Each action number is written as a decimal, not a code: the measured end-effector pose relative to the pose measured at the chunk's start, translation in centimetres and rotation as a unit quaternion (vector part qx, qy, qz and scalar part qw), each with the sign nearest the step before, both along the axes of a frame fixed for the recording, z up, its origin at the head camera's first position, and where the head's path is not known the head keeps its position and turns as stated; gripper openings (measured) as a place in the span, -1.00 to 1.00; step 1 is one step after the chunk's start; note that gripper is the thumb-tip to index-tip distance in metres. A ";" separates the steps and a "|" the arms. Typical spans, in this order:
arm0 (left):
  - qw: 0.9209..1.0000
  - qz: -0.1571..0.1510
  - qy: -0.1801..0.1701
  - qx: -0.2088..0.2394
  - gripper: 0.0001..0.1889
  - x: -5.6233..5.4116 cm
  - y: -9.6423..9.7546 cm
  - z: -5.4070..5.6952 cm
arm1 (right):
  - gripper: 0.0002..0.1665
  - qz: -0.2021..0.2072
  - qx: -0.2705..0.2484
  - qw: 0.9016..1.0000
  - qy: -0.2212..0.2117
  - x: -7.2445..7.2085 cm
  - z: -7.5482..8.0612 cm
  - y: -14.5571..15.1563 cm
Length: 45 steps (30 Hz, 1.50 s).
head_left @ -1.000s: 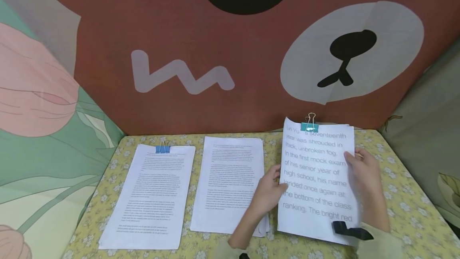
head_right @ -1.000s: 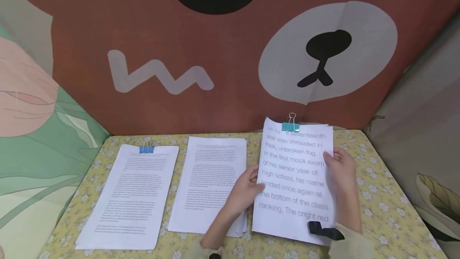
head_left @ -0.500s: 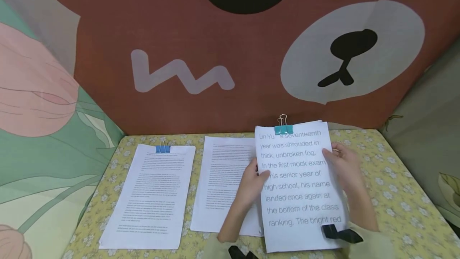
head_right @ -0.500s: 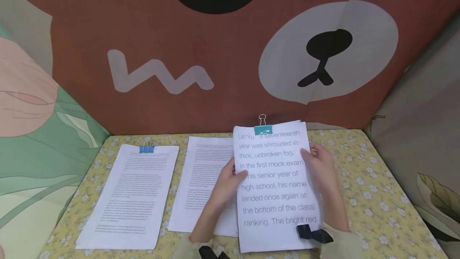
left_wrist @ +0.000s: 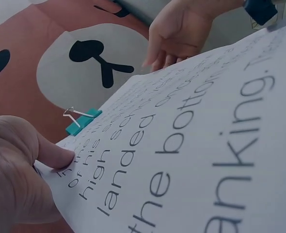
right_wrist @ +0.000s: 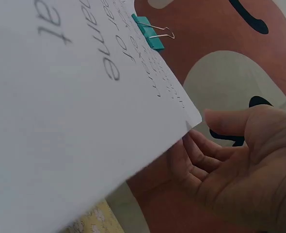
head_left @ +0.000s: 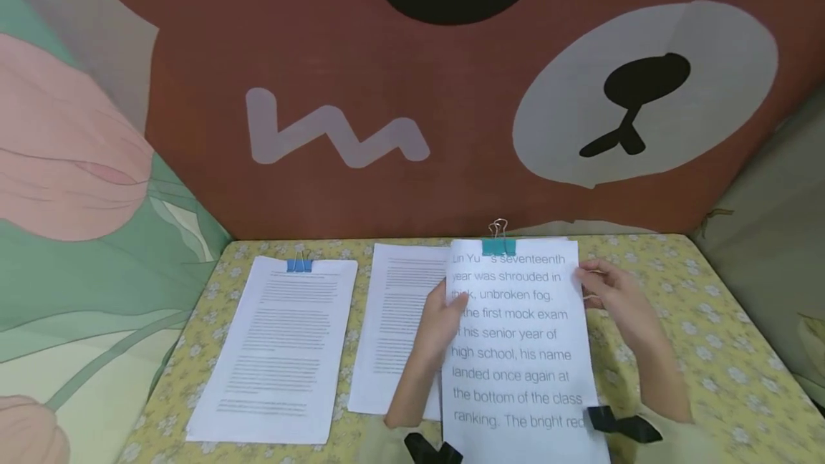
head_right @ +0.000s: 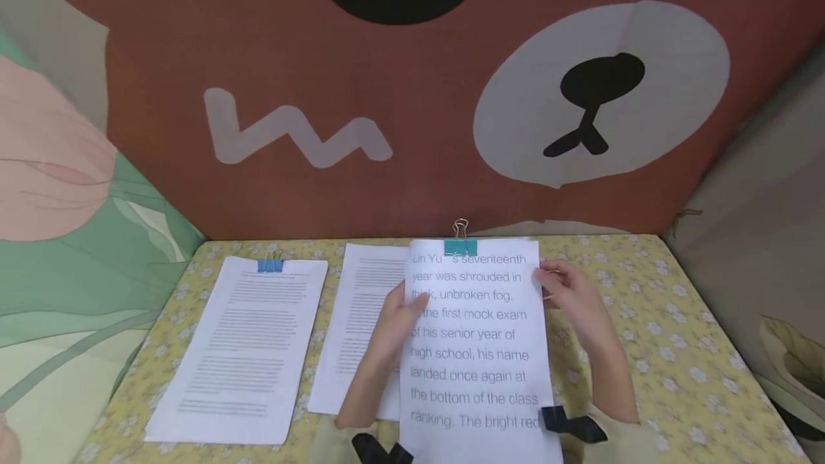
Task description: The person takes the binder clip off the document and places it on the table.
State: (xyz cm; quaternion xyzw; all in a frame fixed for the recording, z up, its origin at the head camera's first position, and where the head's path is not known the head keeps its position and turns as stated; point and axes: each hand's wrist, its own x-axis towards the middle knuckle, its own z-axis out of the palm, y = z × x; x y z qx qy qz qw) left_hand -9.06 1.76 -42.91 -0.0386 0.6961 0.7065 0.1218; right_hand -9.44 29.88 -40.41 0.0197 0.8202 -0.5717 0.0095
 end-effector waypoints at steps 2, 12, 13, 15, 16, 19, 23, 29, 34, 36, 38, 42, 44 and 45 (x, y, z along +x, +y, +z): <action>1.000 -0.005 -0.008 -0.002 -0.52 0.1 0.1 0.2 | -0.54 -0.019 -0.017 0.999 0.019 0.3 0.3 0.8; 1.000 -0.023 -0.006 0.005 -0.52 0.2 0.2 0.5 | -0.40 -0.029 0.106 0.992 0.067 -1.9 3.7 0.4; 1.000 -0.025 -0.010 0.006 -0.52 0.2 0.2 0.5 | -0.37 -0.009 0.120 0.991 0.063 -2.4 4.2 0.1; 0.999 -0.028 -0.020 0.005 -0.52 0.2 0.2 0.5 | -0.35 0.038 0.131 0.989 0.052 -3.5 5.1 -0.5; 0.999 -0.029 -0.026 0.004 -0.52 0.2 0.2 0.6 | -0.34 0.062 0.135 0.988 0.048 -4.0 5.4 -0.8; 0.999 -0.031 -0.031 0.005 -0.51 0.3 0.4 0.5 | -0.32 0.136 0.133 0.982 0.017 -5.8 6.1 -1.5; 0.999 -0.032 -0.029 0.009 -0.52 0.4 0.6 0.4 | -0.30 0.211 0.135 0.968 -0.032 -7.9 6.2 -2.3; 0.999 -0.036 -0.016 0.008 -0.52 0.5 0.6 0.4 | -0.41 0.274 0.098 0.954 -0.066 -9.9 5.1 -2.6; 0.999 -0.040 -0.007 0.007 -0.53 0.6 0.7 0.4 | -0.43 0.287 0.034 0.949 -0.128 -10.6 4.3 -2.4; 0.999 -0.041 -0.002 0.004 -0.54 0.7 0.7 0.4 | -0.44 0.293 0.017 0.946 -0.139 -10.6 4.2 -2.3; 0.999 -0.042 -0.002 0.001 -0.55 0.7 0.7 0.3 | -0.46 0.299 0.005 0.944 -0.142 -10.5 4.3 -2.2; 0.999 -0.041 -0.012 -0.002 -0.57 0.6 0.8 0.2 | -0.50 0.299 0.003 0.946 -0.126 -10.3 4.5 -2.1; 0.999 -0.043 -0.019 -0.003 -0.59 0.5 0.8 0.1 | -0.55 0.288 0.015 0.951 -0.108 -10.2 4.5 -2.1; 0.999 -0.044 -0.022 -0.002 -0.60 0.4 0.8 0.1 | -0.58 0.283 0.023 0.954 -0.098 -10.1 4.6 -2.2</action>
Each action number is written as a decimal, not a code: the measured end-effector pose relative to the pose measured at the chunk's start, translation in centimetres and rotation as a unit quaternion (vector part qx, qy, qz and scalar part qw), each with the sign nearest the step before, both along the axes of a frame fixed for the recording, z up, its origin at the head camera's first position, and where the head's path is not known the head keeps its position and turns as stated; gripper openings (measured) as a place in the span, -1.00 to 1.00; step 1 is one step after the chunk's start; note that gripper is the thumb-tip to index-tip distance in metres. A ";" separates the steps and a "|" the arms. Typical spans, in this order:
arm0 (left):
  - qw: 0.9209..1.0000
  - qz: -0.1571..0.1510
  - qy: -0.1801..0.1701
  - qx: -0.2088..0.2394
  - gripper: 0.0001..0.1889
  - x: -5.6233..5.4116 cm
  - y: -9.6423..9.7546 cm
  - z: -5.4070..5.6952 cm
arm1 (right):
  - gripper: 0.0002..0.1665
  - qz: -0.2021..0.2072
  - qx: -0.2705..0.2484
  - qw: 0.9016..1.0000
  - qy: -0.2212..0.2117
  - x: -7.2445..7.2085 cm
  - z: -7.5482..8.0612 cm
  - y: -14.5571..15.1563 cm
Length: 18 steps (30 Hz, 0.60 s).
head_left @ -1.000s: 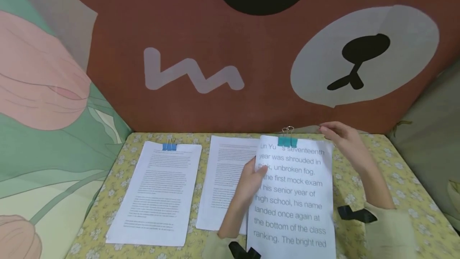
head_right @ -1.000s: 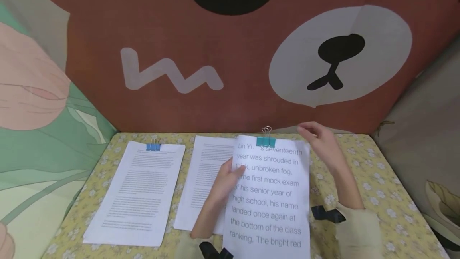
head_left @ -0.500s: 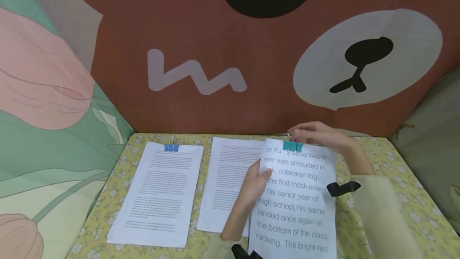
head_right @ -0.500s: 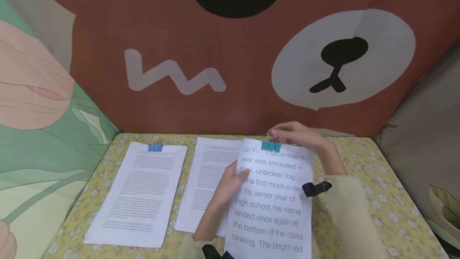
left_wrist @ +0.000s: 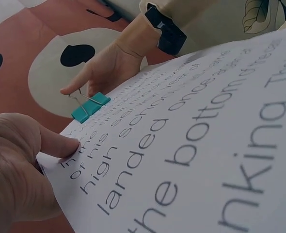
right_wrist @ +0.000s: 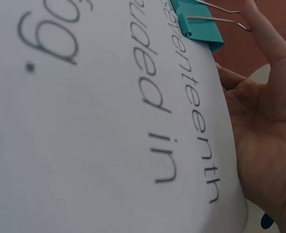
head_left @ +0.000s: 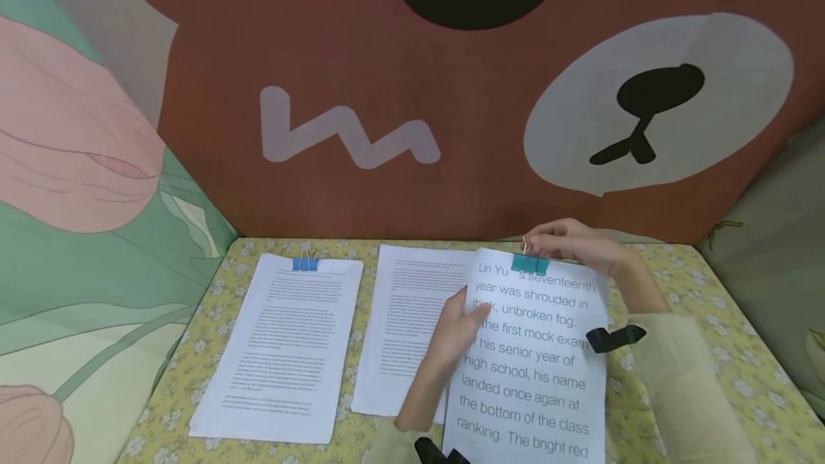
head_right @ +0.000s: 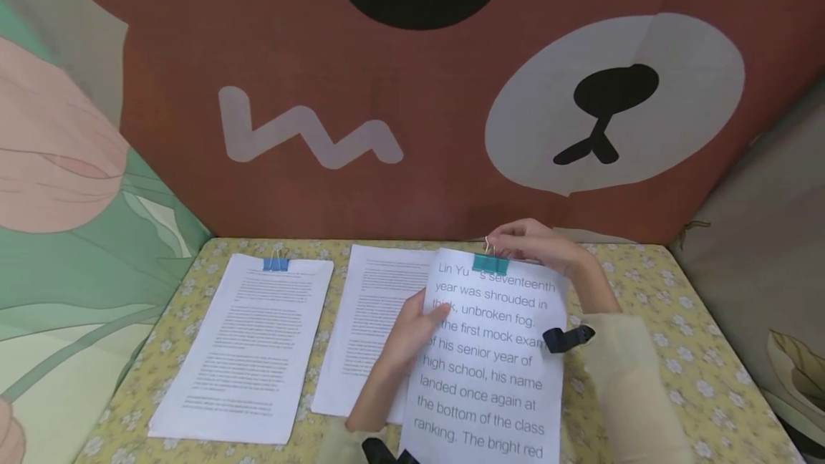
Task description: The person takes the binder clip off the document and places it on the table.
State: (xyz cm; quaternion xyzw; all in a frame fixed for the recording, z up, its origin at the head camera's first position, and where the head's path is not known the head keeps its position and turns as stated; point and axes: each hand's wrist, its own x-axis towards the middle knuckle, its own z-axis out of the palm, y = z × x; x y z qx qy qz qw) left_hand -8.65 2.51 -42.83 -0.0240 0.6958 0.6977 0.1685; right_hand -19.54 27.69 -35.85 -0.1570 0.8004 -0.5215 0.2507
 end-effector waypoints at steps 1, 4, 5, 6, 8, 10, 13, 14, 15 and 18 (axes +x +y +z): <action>1.000 -0.003 -0.003 0.000 -0.60 -0.1 0.0 0.0 | -0.60 -0.006 0.007 1.000 0.013 0.0 0.0 0.0; 1.000 -0.014 -0.009 0.004 -0.62 -0.2 -0.2 -0.1 | -0.63 -0.019 0.021 0.999 0.046 0.1 0.1 -0.2; 1.000 -0.017 -0.010 0.008 -0.63 -0.3 -0.3 -0.2 | -0.63 -0.022 0.025 0.998 0.055 0.2 0.2 -0.2; 1.000 -0.019 -0.008 0.010 -0.64 -0.3 -0.4 -0.2 | -0.63 -0.024 0.025 0.997 0.062 0.2 0.2 -0.3; 0.999 -0.032 0.002 0.022 -0.63 -0.2 -0.5 -0.3 | -0.63 -0.029 0.025 0.997 0.071 0.3 0.3 -0.3; 0.997 -0.058 0.012 0.043 -0.63 -0.2 -0.8 -0.4 | -0.62 -0.034 0.028 0.996 0.076 0.4 0.3 -0.3; 0.990 -0.112 0.023 0.077 -0.62 -0.2 -1.5 -0.9 | -0.62 -0.040 0.030 0.996 0.078 0.6 0.4 -0.1; 0.987 -0.131 0.021 0.088 -0.62 -0.3 -1.7 -1.1 | -0.62 -0.042 0.031 0.995 0.079 0.7 0.3 -0.1; 0.984 -0.147 0.018 0.096 -0.62 -0.4 -2.0 -1.2 | -0.61 -0.047 0.033 0.995 0.080 0.7 0.3 0.0; 0.979 -0.178 0.008 0.098 -0.64 -0.6 -2.4 -1.5 | -0.56 -0.067 0.038 0.994 0.078 0.9 0.2 0.3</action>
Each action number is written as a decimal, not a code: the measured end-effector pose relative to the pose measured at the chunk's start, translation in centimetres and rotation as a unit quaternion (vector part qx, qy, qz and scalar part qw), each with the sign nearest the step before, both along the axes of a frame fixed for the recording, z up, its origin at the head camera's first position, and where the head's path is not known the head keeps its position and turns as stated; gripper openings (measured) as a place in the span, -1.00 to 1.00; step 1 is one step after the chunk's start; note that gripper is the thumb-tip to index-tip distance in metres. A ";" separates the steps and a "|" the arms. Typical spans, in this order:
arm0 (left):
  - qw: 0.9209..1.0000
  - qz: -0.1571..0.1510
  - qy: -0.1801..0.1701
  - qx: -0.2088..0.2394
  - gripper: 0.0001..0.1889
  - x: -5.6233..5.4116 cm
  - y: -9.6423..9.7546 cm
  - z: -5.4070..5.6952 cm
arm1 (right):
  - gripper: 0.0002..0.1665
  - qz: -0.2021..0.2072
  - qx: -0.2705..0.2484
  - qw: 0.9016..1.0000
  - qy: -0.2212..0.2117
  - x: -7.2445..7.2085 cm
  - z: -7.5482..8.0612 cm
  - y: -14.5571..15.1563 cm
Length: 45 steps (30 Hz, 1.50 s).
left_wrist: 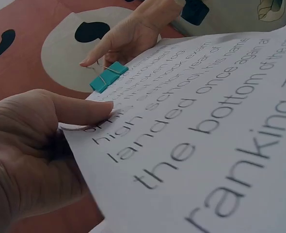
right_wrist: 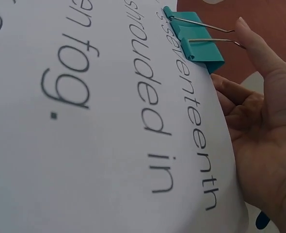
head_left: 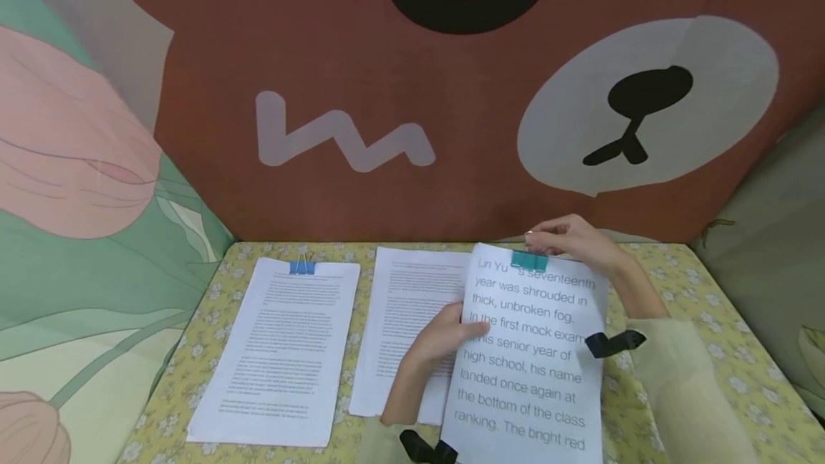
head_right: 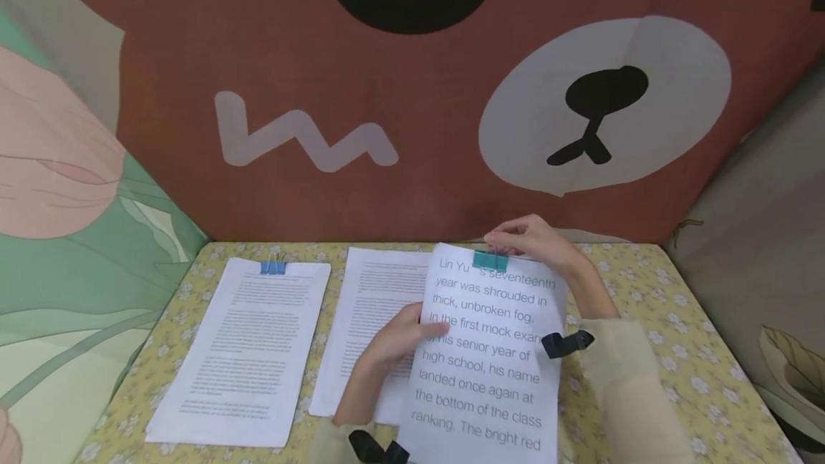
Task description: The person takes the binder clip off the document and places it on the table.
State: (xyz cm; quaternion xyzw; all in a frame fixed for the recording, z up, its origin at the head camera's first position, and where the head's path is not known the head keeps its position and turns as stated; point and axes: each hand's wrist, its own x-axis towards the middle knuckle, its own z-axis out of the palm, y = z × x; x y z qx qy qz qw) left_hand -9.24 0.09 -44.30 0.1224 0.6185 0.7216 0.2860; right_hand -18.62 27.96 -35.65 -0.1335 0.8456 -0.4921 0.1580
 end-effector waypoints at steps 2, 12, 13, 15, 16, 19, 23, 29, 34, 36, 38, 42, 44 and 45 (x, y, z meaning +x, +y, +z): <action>1.000 -0.018 -0.003 -0.006 -0.65 -0.1 -0.2 0.0 | -0.52 -0.017 0.004 1.000 0.000 0.0 -0.1 0.1; 0.998 -0.049 0.031 -0.034 -0.71 0.1 -0.6 0.2 | -0.44 -0.102 -0.039 0.992 0.068 -0.2 0.1 0.6; 0.998 -0.045 0.032 -0.037 -0.72 0.1 -0.6 0.2 | -0.43 -0.120 -0.048 0.988 0.079 -0.1 0.1 0.7; 0.998 -0.034 0.035 -0.042 -0.74 0.2 -0.5 0.3 | -0.40 -0.159 -0.054 0.980 0.104 0.0 0.2 1.1; 0.998 -0.029 0.036 -0.045 -0.74 0.3 -0.4 0.3 | -0.37 -0.177 -0.054 0.976 0.113 0.2 0.3 1.3; 0.998 -0.014 0.037 -0.053 -0.77 0.4 0.0 0.4 | -0.30 -0.209 -0.059 0.967 0.131 0.7 0.4 2.0; 0.998 0.008 0.037 -0.054 -0.78 0.6 0.5 0.3 | -0.41 -0.218 -0.128 0.961 0.114 1.6 0.3 2.6; 0.996 0.043 0.052 -0.066 -0.77 0.6 1.2 0.0 | -0.74 -0.204 -0.341 0.913 0.092 3.5 -0.3 2.8; 0.992 0.085 0.047 -0.079 -0.78 0.6 1.8 -0.2 | -0.64 -0.193 -0.406 0.886 0.110 5.4 -0.7 3.1; 0.992 0.097 0.040 -0.074 -0.77 0.7 2.0 -0.2 | -0.60 -0.203 -0.411 0.881 0.119 6.2 -1.0 3.2; 0.992 0.106 0.035 -0.065 -0.76 0.8 2.2 -0.1 | -0.58 -0.216 -0.419 0.873 0.125 6.9 -1.2 3.3; 0.991 0.118 0.038 -0.044 -0.73 0.9 2.8 -0.1 | -0.71 -0.243 -0.454 0.849 0.118 8.1 -2.0 3.6; 0.991 0.124 0.039 -0.040 -0.73 1.0 3.2 0.0 | -0.81 -0.251 -0.467 0.841 0.108 8.6 -2.4 3.8; 0.990 0.129 0.037 -0.041 -0.73 1.0 3.4 0.0 | -0.80 -0.251 -0.477 0.836 0.099 8.8 -2.6 3.9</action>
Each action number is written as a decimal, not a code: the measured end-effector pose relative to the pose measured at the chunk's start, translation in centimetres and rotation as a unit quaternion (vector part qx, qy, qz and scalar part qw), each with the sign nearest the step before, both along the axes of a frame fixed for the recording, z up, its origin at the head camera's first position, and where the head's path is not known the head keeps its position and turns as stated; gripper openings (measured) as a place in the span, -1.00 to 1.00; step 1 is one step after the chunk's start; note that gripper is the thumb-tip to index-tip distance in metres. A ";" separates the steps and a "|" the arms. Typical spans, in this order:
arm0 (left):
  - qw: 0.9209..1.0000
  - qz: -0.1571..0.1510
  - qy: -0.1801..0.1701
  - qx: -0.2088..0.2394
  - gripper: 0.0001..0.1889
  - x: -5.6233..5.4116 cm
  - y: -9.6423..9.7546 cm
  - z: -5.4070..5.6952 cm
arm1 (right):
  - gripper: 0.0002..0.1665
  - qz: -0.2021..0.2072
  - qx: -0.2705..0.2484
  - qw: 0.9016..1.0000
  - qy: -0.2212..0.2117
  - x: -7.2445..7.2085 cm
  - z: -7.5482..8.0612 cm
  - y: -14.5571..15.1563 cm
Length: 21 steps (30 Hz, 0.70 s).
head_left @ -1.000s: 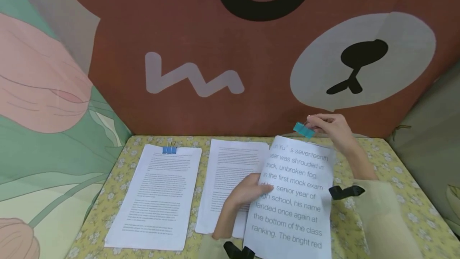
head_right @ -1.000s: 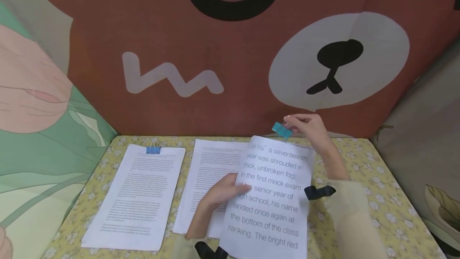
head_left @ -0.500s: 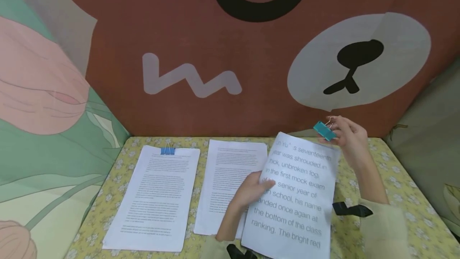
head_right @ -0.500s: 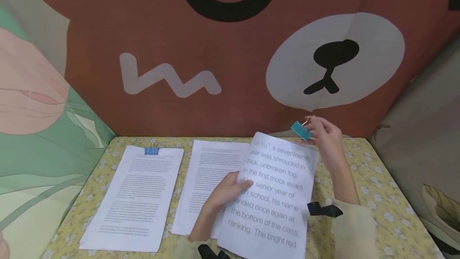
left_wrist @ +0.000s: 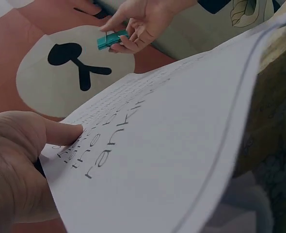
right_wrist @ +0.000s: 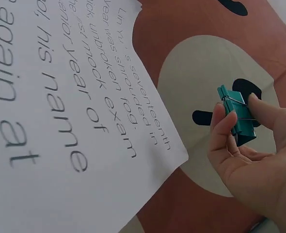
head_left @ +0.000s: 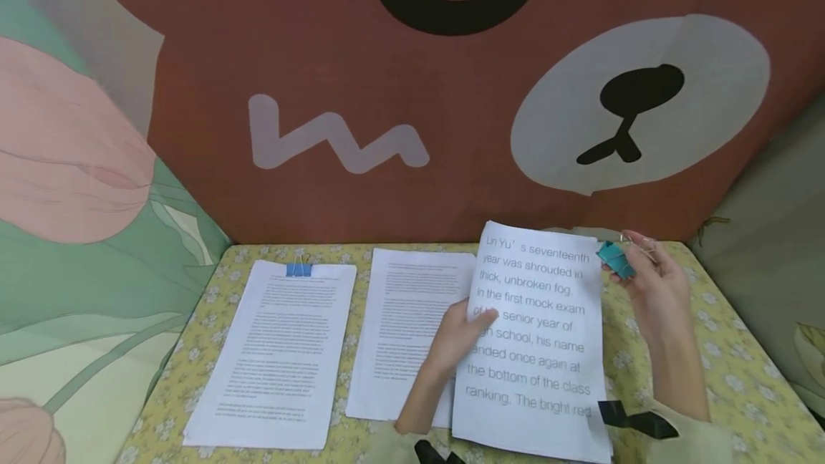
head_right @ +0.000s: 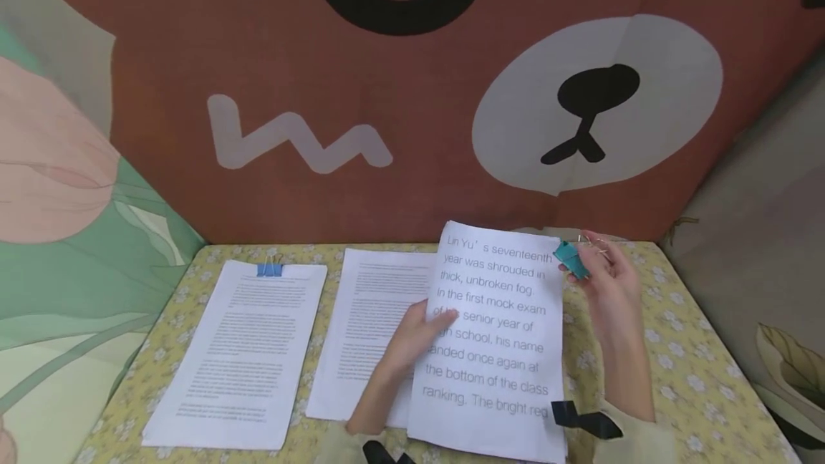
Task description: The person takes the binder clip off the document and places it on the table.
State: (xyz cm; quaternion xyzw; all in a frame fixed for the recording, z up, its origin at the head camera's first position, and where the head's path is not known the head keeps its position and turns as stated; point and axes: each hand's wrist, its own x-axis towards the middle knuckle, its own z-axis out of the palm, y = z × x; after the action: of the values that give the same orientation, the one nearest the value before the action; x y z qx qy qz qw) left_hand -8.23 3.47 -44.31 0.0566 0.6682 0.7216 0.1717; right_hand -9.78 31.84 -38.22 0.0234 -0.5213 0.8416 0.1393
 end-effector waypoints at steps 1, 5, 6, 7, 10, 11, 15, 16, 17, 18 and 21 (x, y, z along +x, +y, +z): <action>1.000 0.002 0.000 -0.002 -0.73 0.0 0.2 0.0 | -0.72 0.006 -0.008 1.000 -0.003 0.2 -0.2 0.2; 1.000 0.011 -0.007 -0.009 -0.73 0.2 1.4 0.4 | -0.44 0.011 -0.002 1.000 -0.008 1.1 -0.9 1.0; 1.000 0.012 -0.009 -0.011 -0.73 0.2 1.7 0.4 | -0.39 0.013 -0.001 1.000 -0.009 1.3 -1.1 1.3; 1.000 0.013 -0.012 -0.012 -0.73 0.3 2.0 0.5 | -0.36 0.014 0.004 1.000 -0.011 1.5 -1.3 1.5; 1.000 0.019 -0.020 -0.011 -0.74 0.5 3.0 0.5 | -0.33 0.015 0.008 1.000 -0.022 1.8 -1.8 2.0; 1.000 0.020 -0.022 -0.008 -0.74 0.6 3.3 0.5 | -0.34 0.015 0.011 0.999 -0.027 1.9 -2.0 2.2; 0.999 0.019 -0.033 0.008 -0.76 1.0 4.6 0.2 | -0.39 0.018 0.037 0.998 -0.047 2.1 -2.5 3.0; 0.999 0.019 -0.035 0.011 -0.76 1.1 4.9 0.0 | -0.39 0.016 0.047 0.997 -0.054 2.2 -2.7 3.2; 0.999 0.018 -0.038 0.016 -0.77 1.2 5.1 -0.1 | -0.38 0.016 0.054 0.996 -0.063 2.2 -2.8 3.4; 0.999 0.019 -0.043 0.017 -0.78 1.2 5.4 -0.3 | -0.36 0.017 0.060 0.996 -0.069 2.2 -2.9 3.7; 0.998 0.025 -0.055 0.011 -0.81 1.4 6.0 -0.7 | -0.32 0.014 0.082 0.992 -0.091 2.2 -3.5 4.4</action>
State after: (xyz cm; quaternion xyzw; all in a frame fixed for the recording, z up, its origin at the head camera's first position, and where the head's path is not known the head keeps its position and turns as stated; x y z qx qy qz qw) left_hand -6.88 9.47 -45.00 0.0023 0.6507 0.7353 0.1896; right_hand -7.55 36.27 -41.69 -0.0349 -0.5985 0.7966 0.0767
